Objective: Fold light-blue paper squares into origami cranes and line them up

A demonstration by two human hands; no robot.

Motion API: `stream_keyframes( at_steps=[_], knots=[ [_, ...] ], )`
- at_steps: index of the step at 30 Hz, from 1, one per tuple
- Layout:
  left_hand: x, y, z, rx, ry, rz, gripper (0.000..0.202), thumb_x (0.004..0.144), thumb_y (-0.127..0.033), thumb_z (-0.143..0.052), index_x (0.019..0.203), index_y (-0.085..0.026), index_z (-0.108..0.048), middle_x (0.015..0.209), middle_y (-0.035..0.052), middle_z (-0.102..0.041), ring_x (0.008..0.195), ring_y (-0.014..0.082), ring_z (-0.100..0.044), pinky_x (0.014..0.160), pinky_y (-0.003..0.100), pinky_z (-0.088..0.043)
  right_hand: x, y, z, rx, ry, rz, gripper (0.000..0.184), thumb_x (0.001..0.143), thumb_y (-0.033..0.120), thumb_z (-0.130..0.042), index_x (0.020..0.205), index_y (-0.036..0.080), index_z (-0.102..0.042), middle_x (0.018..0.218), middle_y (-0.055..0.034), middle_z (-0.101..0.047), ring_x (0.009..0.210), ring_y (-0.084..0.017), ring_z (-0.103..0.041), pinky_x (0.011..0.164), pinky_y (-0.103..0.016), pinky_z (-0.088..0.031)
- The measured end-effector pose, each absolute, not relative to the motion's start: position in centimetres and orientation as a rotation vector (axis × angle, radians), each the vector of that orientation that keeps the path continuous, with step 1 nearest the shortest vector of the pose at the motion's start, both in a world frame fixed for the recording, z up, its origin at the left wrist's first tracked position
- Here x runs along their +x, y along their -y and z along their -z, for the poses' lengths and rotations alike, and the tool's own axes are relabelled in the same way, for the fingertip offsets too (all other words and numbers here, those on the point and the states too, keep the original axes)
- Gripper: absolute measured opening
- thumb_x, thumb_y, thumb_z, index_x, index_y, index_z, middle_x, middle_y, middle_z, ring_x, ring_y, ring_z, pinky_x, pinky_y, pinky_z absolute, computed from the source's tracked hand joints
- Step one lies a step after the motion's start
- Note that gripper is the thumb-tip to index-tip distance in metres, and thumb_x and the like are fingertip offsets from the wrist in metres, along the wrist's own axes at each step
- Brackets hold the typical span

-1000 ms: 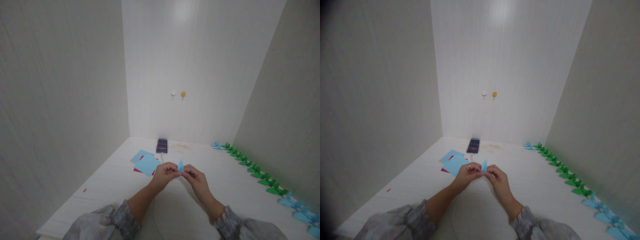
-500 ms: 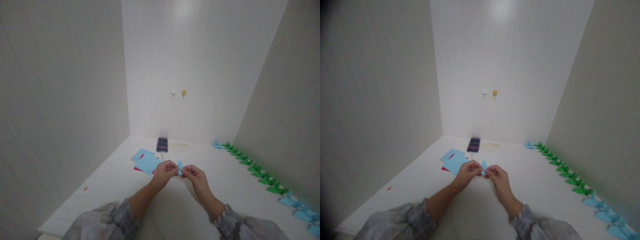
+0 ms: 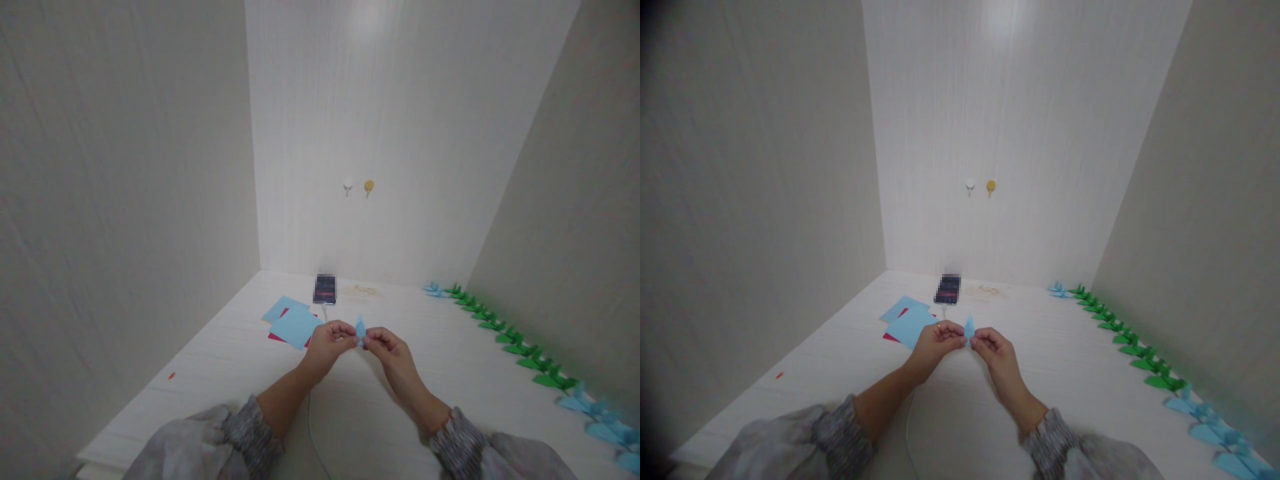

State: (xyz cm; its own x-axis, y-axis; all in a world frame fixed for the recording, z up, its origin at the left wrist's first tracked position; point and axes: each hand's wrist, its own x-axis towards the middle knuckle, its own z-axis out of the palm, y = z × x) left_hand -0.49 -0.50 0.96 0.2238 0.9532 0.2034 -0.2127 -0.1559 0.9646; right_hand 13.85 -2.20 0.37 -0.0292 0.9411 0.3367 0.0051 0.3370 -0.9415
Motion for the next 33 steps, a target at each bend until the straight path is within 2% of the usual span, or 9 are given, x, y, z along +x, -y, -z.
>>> stream_keyframes(
  at_steps=[6,12,18,23,29,33],
  knots=[
    [-0.6,0.1,-0.5,1.387,-0.803,-1.272,0.019,0.055,-0.028,-0.065,0.066,-0.013,-0.061,0.071,0.0043,-0.062,0.069,0.0141,-0.054,0.068,0.025,-0.041,13.7,2.1,-0.3,-0.959,1.388,-1.022,0.020,0.064,0.036,-0.058,0.066,0.016,-0.056,0.052,0.0001,-0.056,0.048,-0.012,-0.050,0.050,-0.025,-0.040],
    [-0.6,-0.1,-0.5,1.448,-0.831,-1.249,0.019,0.056,-0.030,-0.063,0.063,-0.013,-0.061,0.074,0.0048,-0.062,0.072,0.0151,-0.054,0.069,0.025,-0.040,13.9,1.9,-0.2,-0.986,1.428,-0.970,0.020,0.064,0.036,-0.058,0.063,0.016,-0.057,0.055,-0.0002,-0.056,0.055,-0.014,-0.052,0.058,-0.026,-0.040],
    [-0.6,0.0,-0.3,1.449,-0.823,-1.275,0.017,0.055,-0.030,-0.063,0.063,-0.014,-0.062,0.076,0.0044,-0.061,0.073,0.0153,-0.054,0.069,0.025,-0.040,14.1,1.8,-0.1,-0.882,1.441,-0.970,0.014,0.064,0.029,-0.060,0.060,0.016,-0.056,0.066,0.0012,-0.054,0.066,-0.013,-0.049,0.063,-0.023,-0.037],
    [-0.5,0.0,-0.3,1.528,-0.862,-1.315,0.015,0.058,-0.029,-0.061,0.061,-0.015,-0.061,0.078,0.0050,-0.061,0.074,0.0155,-0.054,0.070,0.025,-0.040,13.9,1.7,0.2,-0.924,1.417,-1.007,0.016,0.066,0.029,-0.057,0.059,0.015,-0.055,0.059,0.0016,-0.053,0.061,-0.012,-0.047,0.059,-0.023,-0.036],
    [-0.5,-0.2,0.1,1.597,-0.919,-1.336,0.011,0.058,-0.026,-0.061,0.059,-0.015,-0.060,0.076,0.0048,-0.061,0.071,0.0153,-0.055,0.068,0.025,-0.040,13.6,1.6,0.5,-0.932,1.340,-1.165,0.022,0.064,0.036,-0.059,0.061,0.015,-0.053,0.056,-0.0013,-0.057,0.056,-0.013,-0.052,0.056,-0.025,-0.039],
    [-0.5,-0.3,0.1,1.612,-0.940,-1.335,0.010,0.058,-0.025,-0.060,0.059,-0.015,-0.061,0.077,0.0050,-0.061,0.073,0.0154,-0.055,0.069,0.025,-0.040,13.6,1.5,0.5,-0.955,1.336,-1.106,0.020,0.063,0.033,-0.060,0.059,0.015,-0.053,0.054,-0.0003,-0.057,0.055,-0.012,-0.052,0.056,-0.024,-0.038]
  ],
)
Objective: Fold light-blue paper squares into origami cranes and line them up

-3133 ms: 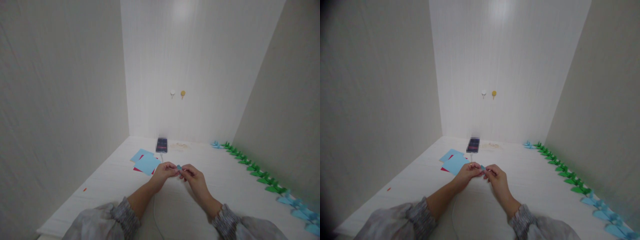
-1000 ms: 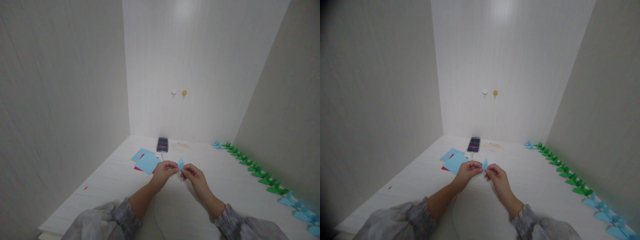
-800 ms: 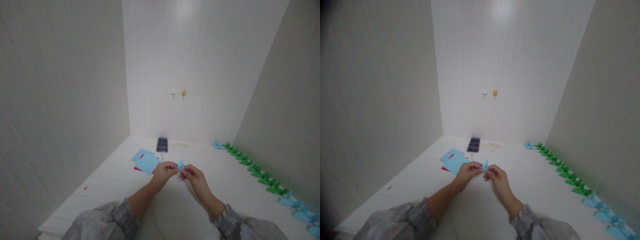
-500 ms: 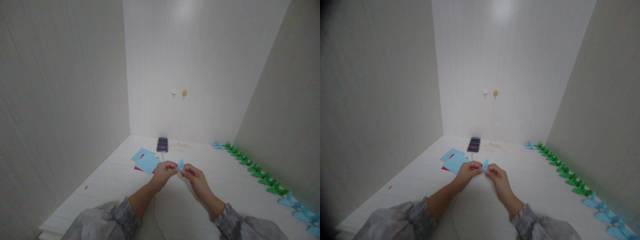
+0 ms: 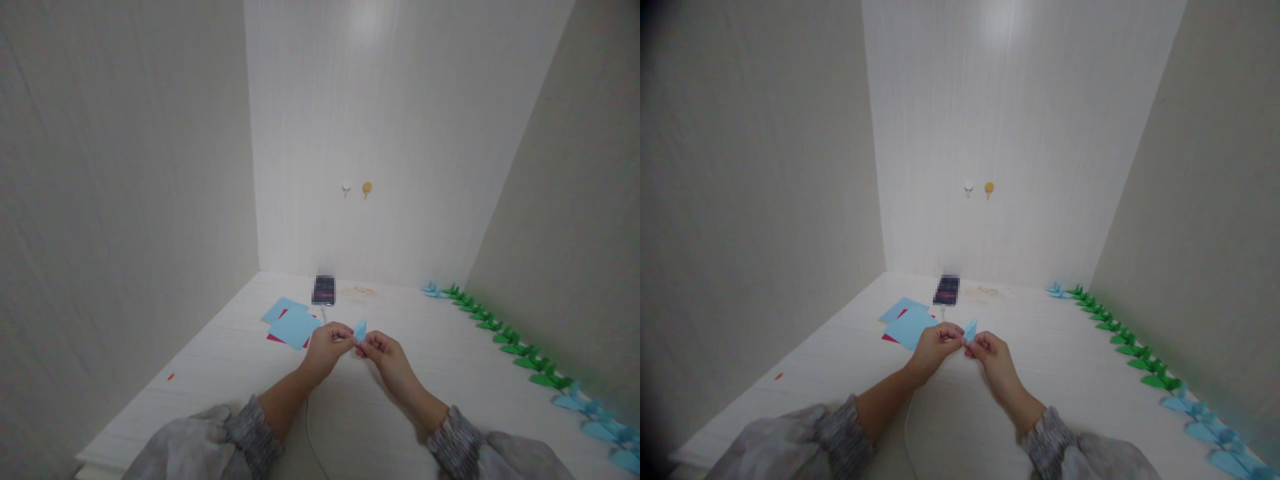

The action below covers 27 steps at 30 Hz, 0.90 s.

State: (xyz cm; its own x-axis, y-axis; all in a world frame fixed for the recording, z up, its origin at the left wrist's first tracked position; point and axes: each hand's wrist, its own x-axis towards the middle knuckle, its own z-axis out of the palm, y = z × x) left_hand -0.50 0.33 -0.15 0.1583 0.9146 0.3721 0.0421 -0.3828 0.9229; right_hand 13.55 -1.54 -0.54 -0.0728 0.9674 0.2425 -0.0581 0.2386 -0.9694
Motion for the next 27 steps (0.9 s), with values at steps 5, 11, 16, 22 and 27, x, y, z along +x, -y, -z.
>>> stream_keyframes(
  at_steps=[5,11,16,22,27],
  knots=[
    [-0.48,-0.31,0.13,1.631,-0.975,-1.324,0.011,0.060,-0.025,-0.058,0.062,-0.015,-0.060,0.075,0.0042,-0.061,0.072,0.0147,-0.055,0.068,0.025,-0.040,13.54,1.50,0.40,-1.017,1.325,-1.061,0.018,0.063,0.031,-0.060,0.059,0.014,-0.056,0.054,-0.0009,-0.058,0.055,-0.013,-0.051,0.057,-0.023,-0.037],
    [-0.28,-0.09,0.05,1.571,-0.951,-1.340,0.014,0.060,-0.027,-0.058,0.063,-0.014,-0.060,0.075,0.0044,-0.061,0.070,0.0144,-0.055,0.065,0.024,-0.041,13.50,1.61,0.32,-1.040,1.309,-1.031,0.017,0.064,0.029,-0.059,0.059,0.014,-0.056,0.054,-0.0005,-0.058,0.054,-0.012,-0.051,0.056,-0.023,-0.037],
    [-0.06,-0.04,0.01,1.484,-0.935,-1.350,0.012,0.057,-0.024,-0.060,0.062,-0.013,-0.058,0.072,0.0041,-0.061,0.066,0.0134,-0.055,0.062,0.024,-0.041,13.38,1.82,0.24,-1.048,1.298,-1.016,0.016,0.065,0.029,-0.058,0.060,0.014,-0.055,0.054,-0.0011,-0.058,0.054,-0.012,-0.051,0.056,-0.024,-0.037],
    [0.09,-0.10,-0.04,1.393,-0.905,-1.331,0.012,0.055,-0.022,-0.061,0.062,-0.013,-0.057,0.065,0.0016,-0.059,0.060,0.0113,-0.053,0.057,0.022,-0.040,13.25,1.87,0.14,-1.032,1.291,-1.006,0.017,0.063,0.029,-0.060,0.061,0.015,-0.051,0.052,-0.0001,-0.056,0.053,-0.012,-0.050,0.054,-0.023,-0.036],
    [0.16,0.04,-0.22,1.378,-0.838,-1.316,0.013,0.056,-0.020,-0.062,0.062,-0.013,-0.053,0.059,-0.0002,-0.055,0.056,0.0093,-0.051,0.056,0.021,-0.039,13.09,1.88,0.16,-0.920,1.226,-1.060,0.023,0.060,0.027,-0.064,0.065,0.018,-0.043,0.051,0.0038,-0.053,0.049,-0.011,-0.049,0.051,-0.024,-0.037]
  ],
)
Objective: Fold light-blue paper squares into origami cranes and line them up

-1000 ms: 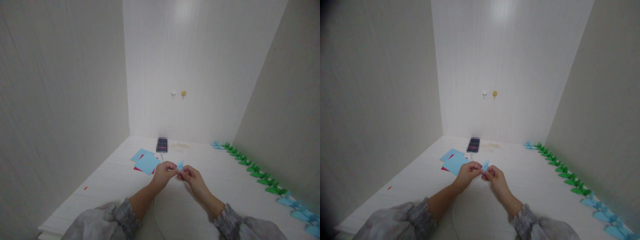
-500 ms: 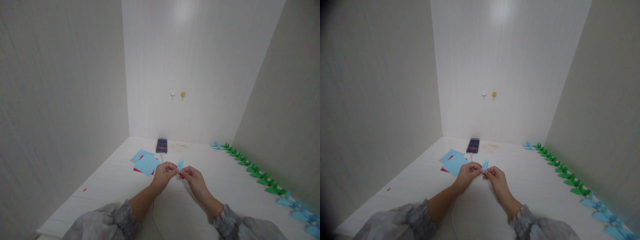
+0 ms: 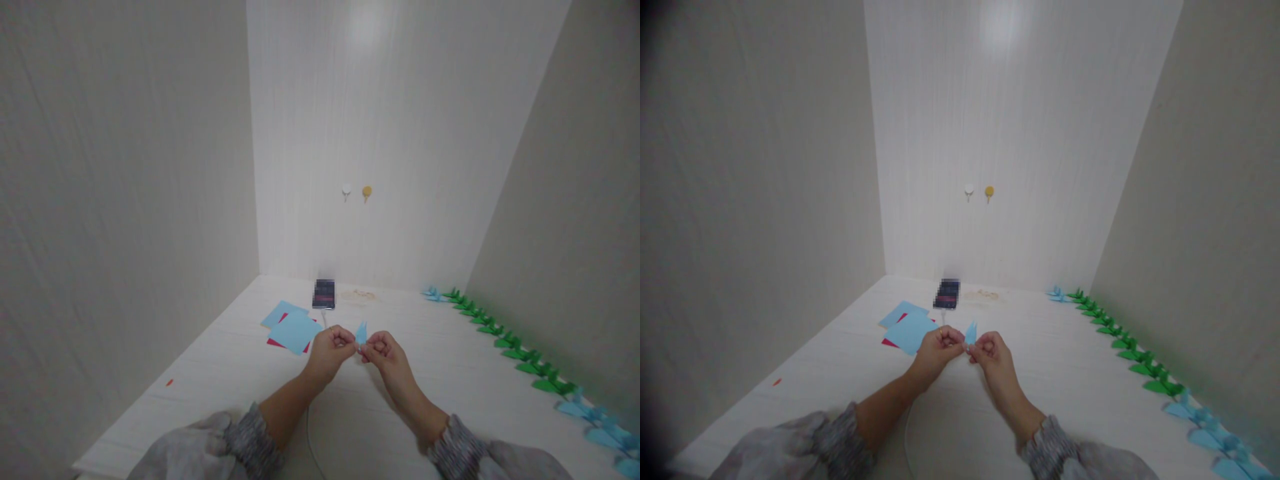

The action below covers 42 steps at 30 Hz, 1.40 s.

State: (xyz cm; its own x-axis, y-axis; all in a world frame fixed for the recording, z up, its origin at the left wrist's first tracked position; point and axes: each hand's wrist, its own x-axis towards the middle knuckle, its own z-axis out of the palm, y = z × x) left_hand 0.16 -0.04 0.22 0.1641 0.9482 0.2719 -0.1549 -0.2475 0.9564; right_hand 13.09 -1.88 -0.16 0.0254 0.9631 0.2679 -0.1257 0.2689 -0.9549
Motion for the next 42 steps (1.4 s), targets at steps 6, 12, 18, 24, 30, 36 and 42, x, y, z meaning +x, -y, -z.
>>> stream_keyframes(
  at_steps=[6,12,18,24,30,36,42],
  knots=[
    [0.1,-0.3,0.0,1.317,-0.723,-1.315,0.033,0.052,-0.018,-0.066,0.078,-0.015,-0.046,0.063,-0.0025,-0.053,0.055,0.0077,-0.051,0.054,0.020,-0.039,12.8,2.0,0.2,-0.817,1.237,-1.138,0.031,0.059,0.025,-0.065,0.073,0.021,-0.037,0.051,0.0074,-0.050,0.046,-0.009,-0.047,0.049,-0.022,-0.036],
    [0.0,-0.7,0.6,1.357,-0.719,-1.271,0.045,0.051,-0.021,-0.067,0.088,-0.017,-0.041,0.057,-0.0059,-0.049,0.049,0.0073,-0.049,0.048,0.019,-0.035,12.5,2.1,0.3,-0.812,1.303,-1.174,0.031,0.061,0.025,-0.063,0.074,0.021,-0.036,0.054,0.0065,-0.051,0.049,-0.009,-0.047,0.048,-0.021,-0.034],
    [-0.3,-0.6,0.5,1.333,-0.750,-1.266,0.046,0.048,-0.024,-0.070,0.086,-0.015,-0.045,0.054,-0.0058,-0.048,0.048,0.0068,-0.049,0.049,0.019,-0.035,12.7,1.7,1.0,-0.789,1.390,-1.193,0.030,0.064,0.025,-0.060,0.076,0.022,-0.033,0.054,0.0074,-0.049,0.048,-0.008,-0.045,0.047,-0.020,-0.033],
    [-0.5,-0.2,-0.1,1.321,-0.795,-1.141,0.031,0.049,-0.030,-0.068,0.070,-0.011,-0.056,0.049,-0.0040,-0.048,0.045,0.0065,-0.045,0.046,0.019,-0.033,12.7,2.0,0.9,-0.777,1.436,-1.271,0.032,0.063,0.024,-0.060,0.078,0.022,-0.031,0.058,0.0062,-0.051,0.053,-0.010,-0.047,0.048,-0.021,-0.034],
    [-0.5,-0.1,-0.2,1.323,-0.878,-1.099,0.028,0.049,-0.034,-0.067,0.055,-0.012,-0.051,0.046,-0.0024,-0.051,0.041,0.0073,-0.045,0.043,0.020,-0.033,12.8,2.3,1.4,-0.828,1.516,-1.204,0.026,0.065,0.026,-0.056,0.078,0.023,-0.034,0.056,0.0071,-0.046,0.051,-0.009,-0.044,0.048,-0.020,-0.032],
    [-0.4,-0.1,-0.1,1.319,-0.863,-1.151,0.029,0.050,-0.033,-0.067,0.054,-0.012,-0.047,0.045,-0.0047,-0.048,0.041,0.0053,-0.042,0.042,0.018,-0.032,12.9,2.2,1.8,-0.831,1.571,-1.118,0.023,0.068,0.026,-0.054,0.082,0.022,-0.035,0.057,0.0074,-0.043,0.052,-0.009,-0.042,0.050,-0.020,-0.032],
    [-0.6,0.0,-0.7,1.268,-0.720,-1.055,0.029,0.055,-0.036,-0.063,0.064,-0.011,-0.052,0.051,-0.0020,-0.053,0.046,0.0078,-0.048,0.049,0.021,-0.038,12.9,2.4,0.8,-0.752,1.446,-1.197,0.028,0.065,0.024,-0.056,0.081,0.023,-0.033,0.054,0.0082,-0.042,0.051,-0.009,-0.043,0.050,-0.021,-0.032]
  ],
)
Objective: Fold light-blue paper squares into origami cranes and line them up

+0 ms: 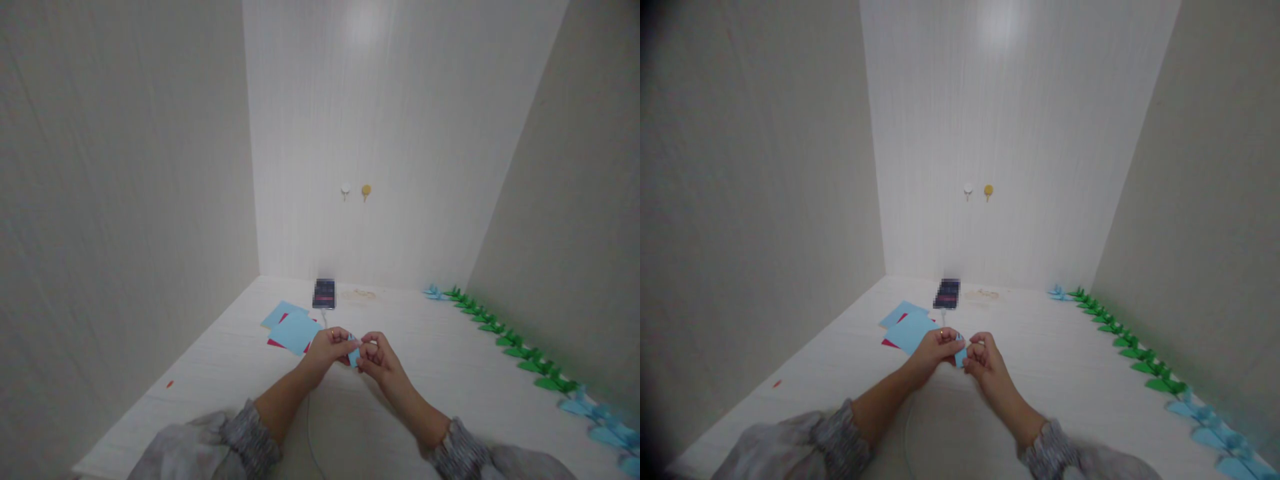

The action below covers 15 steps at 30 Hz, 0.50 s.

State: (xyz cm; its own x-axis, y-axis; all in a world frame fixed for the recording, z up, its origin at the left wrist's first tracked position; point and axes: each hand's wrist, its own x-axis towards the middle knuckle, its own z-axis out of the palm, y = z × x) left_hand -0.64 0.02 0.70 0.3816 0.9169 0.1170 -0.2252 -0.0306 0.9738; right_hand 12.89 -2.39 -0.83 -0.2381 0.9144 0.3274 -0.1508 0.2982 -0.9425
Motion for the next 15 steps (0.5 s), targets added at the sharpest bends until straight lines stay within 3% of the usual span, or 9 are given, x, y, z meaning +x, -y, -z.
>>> stream_keyframes(
  at_steps=[9,15],
  knots=[
    [-0.50,-0.13,-0.83,1.313,-0.825,-1.148,0.026,0.056,-0.036,-0.062,0.057,-0.012,-0.053,0.047,-0.0031,-0.050,0.043,0.0064,-0.045,0.047,0.019,-0.036,12.99,2.17,1.22,-0.790,1.447,-1.163,0.026,0.066,0.027,-0.058,0.082,0.022,-0.038,0.056,0.0068,-0.045,0.053,-0.010,-0.046,0.053,-0.022,-0.036],
    [-0.38,0.04,-0.93,1.322,-0.866,-1.223,0.025,0.054,-0.035,-0.063,0.056,-0.013,-0.053,0.047,-0.0034,-0.051,0.045,0.0072,-0.045,0.047,0.019,-0.035,12.61,2.06,0.66,-0.881,1.379,-1.259,0.023,0.059,0.031,-0.063,0.072,0.018,-0.049,0.054,0.0045,-0.051,0.048,-0.009,-0.047,0.049,-0.022,-0.037]
  ],
)
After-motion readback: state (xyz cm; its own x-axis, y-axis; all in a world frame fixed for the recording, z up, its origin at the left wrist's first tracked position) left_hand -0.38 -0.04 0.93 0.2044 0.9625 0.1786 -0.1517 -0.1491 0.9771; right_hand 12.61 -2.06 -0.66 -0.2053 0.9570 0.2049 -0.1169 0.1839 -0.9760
